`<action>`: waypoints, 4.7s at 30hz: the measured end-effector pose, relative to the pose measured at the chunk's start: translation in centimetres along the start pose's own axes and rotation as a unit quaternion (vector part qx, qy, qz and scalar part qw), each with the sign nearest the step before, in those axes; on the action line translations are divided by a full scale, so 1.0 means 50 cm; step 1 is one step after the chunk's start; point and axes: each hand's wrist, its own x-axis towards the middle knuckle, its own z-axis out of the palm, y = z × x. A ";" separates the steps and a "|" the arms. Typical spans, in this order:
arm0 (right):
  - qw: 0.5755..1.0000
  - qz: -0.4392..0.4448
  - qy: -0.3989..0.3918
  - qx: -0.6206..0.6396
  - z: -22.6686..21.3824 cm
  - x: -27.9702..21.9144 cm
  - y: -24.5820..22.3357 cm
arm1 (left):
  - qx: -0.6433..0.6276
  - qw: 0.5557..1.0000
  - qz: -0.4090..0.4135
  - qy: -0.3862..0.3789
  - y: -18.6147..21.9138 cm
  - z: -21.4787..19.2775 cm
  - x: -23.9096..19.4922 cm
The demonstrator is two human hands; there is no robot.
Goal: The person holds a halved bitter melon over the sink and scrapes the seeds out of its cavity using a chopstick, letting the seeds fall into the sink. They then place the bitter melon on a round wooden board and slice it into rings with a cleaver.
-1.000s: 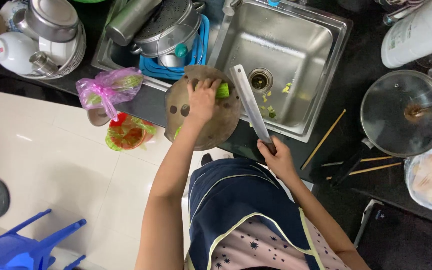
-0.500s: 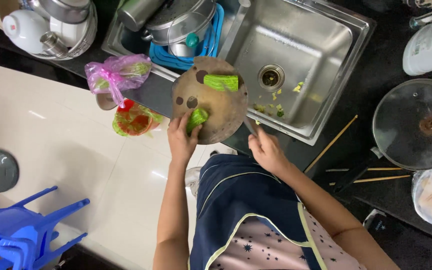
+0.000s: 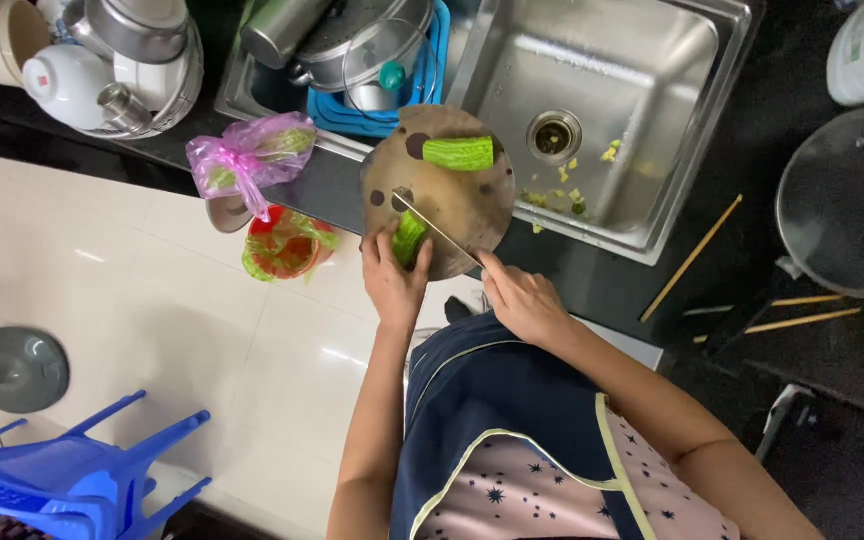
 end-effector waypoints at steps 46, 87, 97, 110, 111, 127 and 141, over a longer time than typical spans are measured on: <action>0.977 -0.093 -0.140 -0.132 -0.028 0.025 0.020 | 0.257 0.956 -0.057 -0.130 -0.008 0.061 0.014; 0.988 -0.068 -0.134 -0.028 0.041 0.071 0.039 | 0.264 0.960 -0.030 -0.089 -0.006 0.071 0.010; 0.991 -0.065 -0.110 -0.032 0.066 0.088 0.042 | 0.273 0.957 -0.033 -0.097 -0.001 0.070 0.004; 0.982 -0.090 -0.107 -0.130 -0.034 0.010 0.006 | 0.258 0.963 0.001 -0.080 -0.005 0.067 0.003; 0.980 -0.090 -0.116 -0.133 -0.037 0.007 0.005 | 0.257 0.962 -0.006 -0.086 -0.005 0.067 0.004; 0.987 -0.084 -0.127 -0.044 0.002 0.060 0.008 | 0.254 0.961 -0.035 -0.099 0.019 0.064 0.009; 0.988 -0.065 -0.139 -0.029 0.049 0.083 0.032 | 0.253 0.961 -0.042 -0.102 -0.009 0.075 0.001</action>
